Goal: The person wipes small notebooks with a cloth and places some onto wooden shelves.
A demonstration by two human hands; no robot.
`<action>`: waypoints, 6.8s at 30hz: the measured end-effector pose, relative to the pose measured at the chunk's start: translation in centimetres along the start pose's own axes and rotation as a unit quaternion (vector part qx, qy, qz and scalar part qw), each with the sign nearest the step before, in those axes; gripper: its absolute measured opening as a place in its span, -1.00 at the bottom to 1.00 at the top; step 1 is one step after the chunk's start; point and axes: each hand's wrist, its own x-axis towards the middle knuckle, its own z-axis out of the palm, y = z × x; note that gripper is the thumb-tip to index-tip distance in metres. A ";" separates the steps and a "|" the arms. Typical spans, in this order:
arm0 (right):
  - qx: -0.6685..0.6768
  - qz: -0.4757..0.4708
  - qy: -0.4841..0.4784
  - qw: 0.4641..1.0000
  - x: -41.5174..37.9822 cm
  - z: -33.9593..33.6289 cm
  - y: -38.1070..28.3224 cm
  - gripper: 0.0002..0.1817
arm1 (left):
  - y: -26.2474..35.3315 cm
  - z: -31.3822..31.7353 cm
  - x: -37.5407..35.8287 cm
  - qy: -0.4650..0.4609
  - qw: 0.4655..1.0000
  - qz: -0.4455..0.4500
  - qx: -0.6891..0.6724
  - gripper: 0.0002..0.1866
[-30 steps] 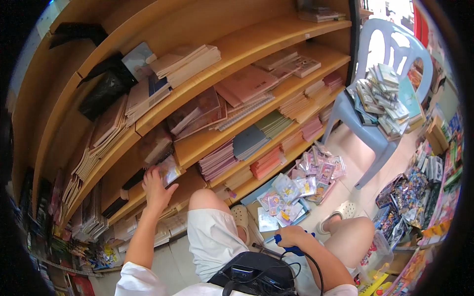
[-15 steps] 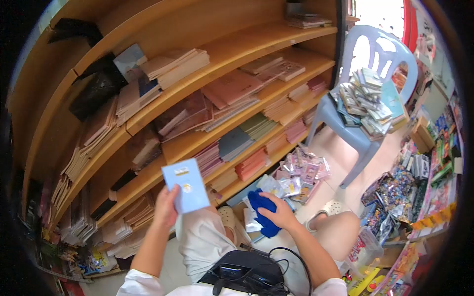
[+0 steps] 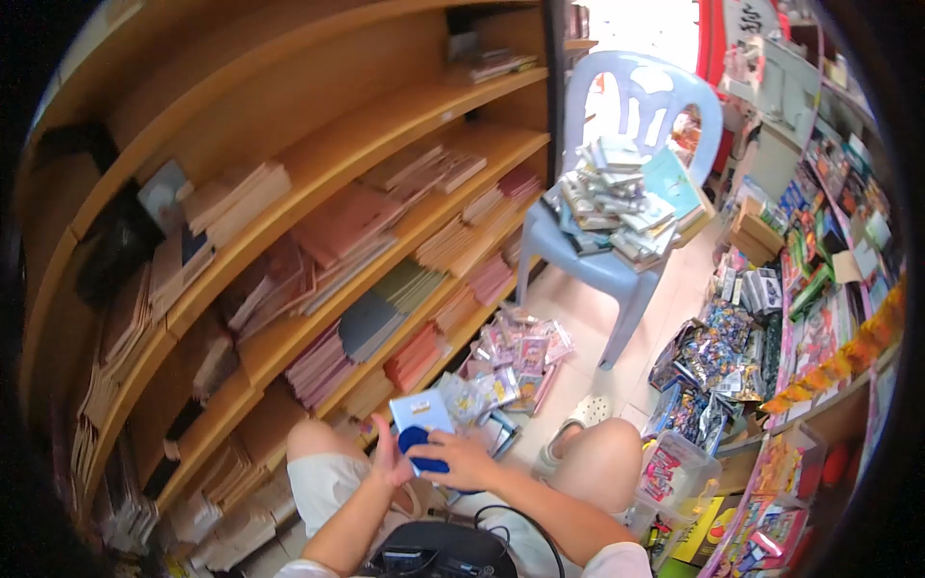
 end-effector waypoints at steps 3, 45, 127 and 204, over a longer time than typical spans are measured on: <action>-0.065 0.009 0.008 0.998 -0.2 1.1 0.9 -0.62 | -1.0 0.2 0.6 0.068 0.995 0.009 0.067 0.09; -0.083 0.402 -0.036 0.911 0.4 -1.6 2.8 -0.48 | 1.8 -0.1 -0.8 0.029 0.991 0.126 0.017 -0.14; 0.058 0.209 -0.064 0.974 1.6 0.4 -0.4 -0.60 | 0.0 1.4 1.4 0.059 0.989 0.124 -0.058 -0.26; -0.036 0.263 -0.418 0.869 8.8 -1.0 15.2 -0.45 | -9.1 -6.3 10.1 0.070 0.741 0.051 0.666 -0.77</action>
